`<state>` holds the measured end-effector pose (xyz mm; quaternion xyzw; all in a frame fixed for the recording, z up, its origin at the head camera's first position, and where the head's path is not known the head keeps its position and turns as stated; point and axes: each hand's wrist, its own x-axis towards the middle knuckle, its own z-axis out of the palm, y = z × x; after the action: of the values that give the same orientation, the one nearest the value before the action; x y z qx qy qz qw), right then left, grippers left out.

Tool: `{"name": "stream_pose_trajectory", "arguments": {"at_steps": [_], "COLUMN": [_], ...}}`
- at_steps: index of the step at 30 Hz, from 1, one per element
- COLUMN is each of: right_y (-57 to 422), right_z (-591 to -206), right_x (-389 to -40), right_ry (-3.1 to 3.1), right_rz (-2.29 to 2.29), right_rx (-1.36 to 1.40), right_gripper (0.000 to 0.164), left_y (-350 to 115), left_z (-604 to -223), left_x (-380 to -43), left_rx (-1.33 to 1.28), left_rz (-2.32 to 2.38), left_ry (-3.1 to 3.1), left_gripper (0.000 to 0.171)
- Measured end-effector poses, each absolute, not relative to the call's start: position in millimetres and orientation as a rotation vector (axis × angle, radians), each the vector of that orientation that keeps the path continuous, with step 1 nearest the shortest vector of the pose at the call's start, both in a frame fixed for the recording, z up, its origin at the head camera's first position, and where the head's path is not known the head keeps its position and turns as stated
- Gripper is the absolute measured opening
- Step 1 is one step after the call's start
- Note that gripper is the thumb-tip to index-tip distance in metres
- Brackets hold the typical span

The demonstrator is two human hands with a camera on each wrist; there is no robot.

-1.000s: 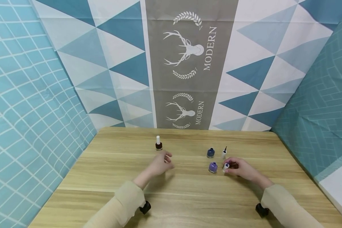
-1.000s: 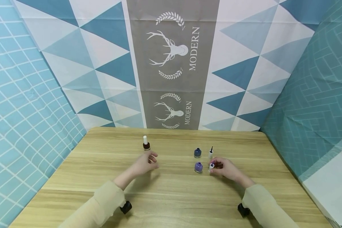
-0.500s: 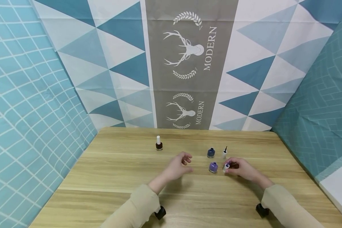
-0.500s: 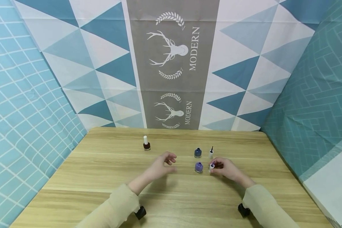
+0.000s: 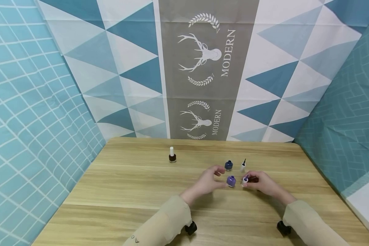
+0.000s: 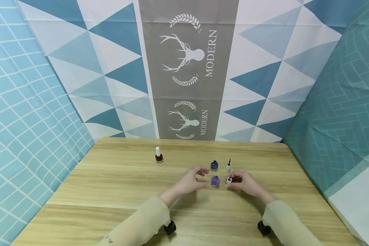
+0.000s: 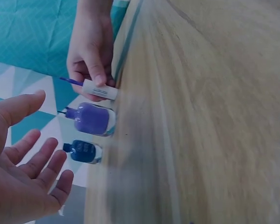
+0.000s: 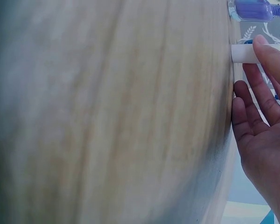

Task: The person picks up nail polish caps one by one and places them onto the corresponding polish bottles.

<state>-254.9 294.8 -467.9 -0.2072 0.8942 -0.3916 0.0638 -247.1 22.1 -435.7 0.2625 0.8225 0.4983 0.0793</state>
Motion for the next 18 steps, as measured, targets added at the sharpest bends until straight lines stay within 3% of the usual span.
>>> {"name": "stream_pose_trajectory", "arguments": {"at_steps": [18], "right_y": [294], "right_z": [-466], "right_x": [-254], "right_ry": [2.700], "right_rz": [-1.187], "right_rx": [-0.618], "right_gripper": [0.022], "left_y": [42], "left_z": [-459], "left_x": [-272], "left_rx": [0.762], "left_rz": [1.495], "left_ry": [2.354], "left_gripper": [0.052]}}
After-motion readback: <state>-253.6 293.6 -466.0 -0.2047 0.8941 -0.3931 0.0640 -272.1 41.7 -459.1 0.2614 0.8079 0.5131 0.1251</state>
